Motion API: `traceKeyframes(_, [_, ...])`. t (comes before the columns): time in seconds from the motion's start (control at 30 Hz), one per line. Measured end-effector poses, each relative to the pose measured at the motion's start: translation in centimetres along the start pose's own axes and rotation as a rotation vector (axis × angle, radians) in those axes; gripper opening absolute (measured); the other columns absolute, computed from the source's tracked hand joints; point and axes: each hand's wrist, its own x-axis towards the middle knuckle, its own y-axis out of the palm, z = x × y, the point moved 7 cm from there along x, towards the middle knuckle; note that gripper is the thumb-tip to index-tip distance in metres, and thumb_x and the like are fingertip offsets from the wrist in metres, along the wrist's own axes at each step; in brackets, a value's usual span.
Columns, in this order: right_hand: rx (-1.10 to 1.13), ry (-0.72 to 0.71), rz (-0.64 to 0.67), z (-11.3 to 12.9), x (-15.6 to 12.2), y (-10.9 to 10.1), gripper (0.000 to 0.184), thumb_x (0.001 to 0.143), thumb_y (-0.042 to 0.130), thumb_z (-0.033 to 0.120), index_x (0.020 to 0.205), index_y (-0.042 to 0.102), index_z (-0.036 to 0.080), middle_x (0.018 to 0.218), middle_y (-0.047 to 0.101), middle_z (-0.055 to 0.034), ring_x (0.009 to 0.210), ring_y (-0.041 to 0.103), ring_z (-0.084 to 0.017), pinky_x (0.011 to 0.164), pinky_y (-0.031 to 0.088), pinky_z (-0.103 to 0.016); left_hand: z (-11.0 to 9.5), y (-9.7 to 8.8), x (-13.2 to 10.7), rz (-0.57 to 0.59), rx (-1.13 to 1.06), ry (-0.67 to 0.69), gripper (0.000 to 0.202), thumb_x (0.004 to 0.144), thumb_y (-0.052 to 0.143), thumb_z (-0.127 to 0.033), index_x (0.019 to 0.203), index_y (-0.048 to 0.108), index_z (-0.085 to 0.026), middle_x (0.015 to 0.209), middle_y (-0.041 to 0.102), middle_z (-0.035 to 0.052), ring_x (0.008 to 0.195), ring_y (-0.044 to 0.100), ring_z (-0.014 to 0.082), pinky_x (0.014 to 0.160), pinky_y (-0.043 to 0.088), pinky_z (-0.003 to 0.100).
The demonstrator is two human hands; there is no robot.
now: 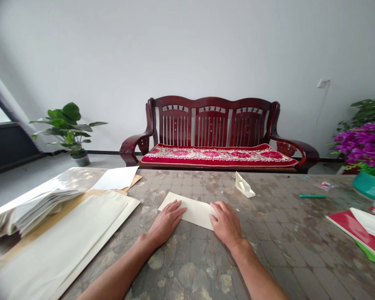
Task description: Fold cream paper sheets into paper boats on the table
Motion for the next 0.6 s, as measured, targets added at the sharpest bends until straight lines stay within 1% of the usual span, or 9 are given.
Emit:
traceKeyframes(0.17, [-0.022,-0.001,0.017,0.1,0.0,0.3,0.039,0.087,0.047,0.025,0.123,0.063,0.024,0.125,0.063,-0.0063,0.112,0.057,-0.024,0.099,0.043,-0.036,-0.1,-0.1,0.0,-0.003,0.006,0.004,0.036,0.094,0.047,-0.021,0.126,0.063,-0.025,0.142,0.053,0.0097,0.136,0.044,0.0248,0.113,0.037,0.043])
traceKeyframes(0.27, [-0.031,-0.002,0.009,0.1,0.0,0.3,0.036,0.088,0.047,0.024,0.119,0.066,0.024,0.125,0.063,-0.0061,0.113,0.057,-0.023,0.099,0.043,-0.036,-0.1,-0.1,-0.1,0.002,0.008,0.005,0.036,0.094,0.047,-0.021,0.127,0.063,-0.024,0.142,0.053,0.0099,0.136,0.044,0.0252,0.113,0.036,0.042])
traceKeyframes(0.37, [-0.043,0.022,-0.039,-0.2,0.1,-0.3,0.028,0.087,0.048,0.023,0.104,0.07,0.023,0.118,0.065,-0.007,0.109,0.057,-0.025,0.095,0.044,-0.037,0.0,0.0,-0.1,0.0,0.004,0.006,0.036,0.094,0.046,-0.02,0.126,0.063,-0.023,0.142,0.054,0.0096,0.136,0.044,0.0247,0.114,0.036,0.043])
traceKeyframes(0.43, [-0.021,0.024,-0.108,-0.2,0.0,-1.1,0.023,0.087,0.049,0.023,0.093,0.071,0.023,0.11,0.068,-0.0073,0.103,0.058,-0.025,0.092,0.045,-0.038,0.0,0.0,-0.1,-0.018,0.001,0.004,0.041,0.092,0.047,-0.018,0.132,0.057,-0.023,0.144,0.051,0.0099,0.137,0.042,0.0242,0.113,0.037,0.043])
traceKeyframes(0.5, [0.058,-0.042,-0.187,0.4,-0.2,-2.1,0.021,0.089,0.048,0.022,0.088,0.069,0.023,0.101,0.07,-0.0069,0.097,0.061,-0.023,0.089,0.045,-0.035,-0.1,-0.3,-0.3,-0.075,0.008,0.001,0.054,0.089,0.052,-0.016,0.142,0.045,-0.024,0.151,0.042,0.01,0.138,0.041,0.0243,0.112,0.038,0.043])
traceKeyframes(0.57, [0.16,-0.191,-0.219,1.9,-0.7,-3.0,0.022,0.091,0.046,0.021,0.086,0.068,0.024,0.093,0.071,-0.0055,0.091,0.063,-0.019,0.086,0.046,-0.032,-0.5,-0.9,-0.5,-0.147,0.032,0.008,0.067,0.086,0.056,-0.015,0.148,0.033,-0.026,0.155,0.035,0.0091,0.133,0.045,0.0244,0.109,0.042,0.043])
traceKeyframes(0.6, [0.201,-0.277,-0.215,2.9,-1.1,-3.3,0.023,0.091,0.045,0.02,0.086,0.067,0.024,0.091,0.072,-0.0047,0.087,0.063,-0.018,0.083,0.046,-0.031,-0.8,-1.2,-0.7,-0.175,0.048,0.019,0.07,0.086,0.056,-0.014,0.149,0.03,-0.028,0.155,0.035,0.0087,0.128,0.049,0.0241,0.106,0.044,0.042])
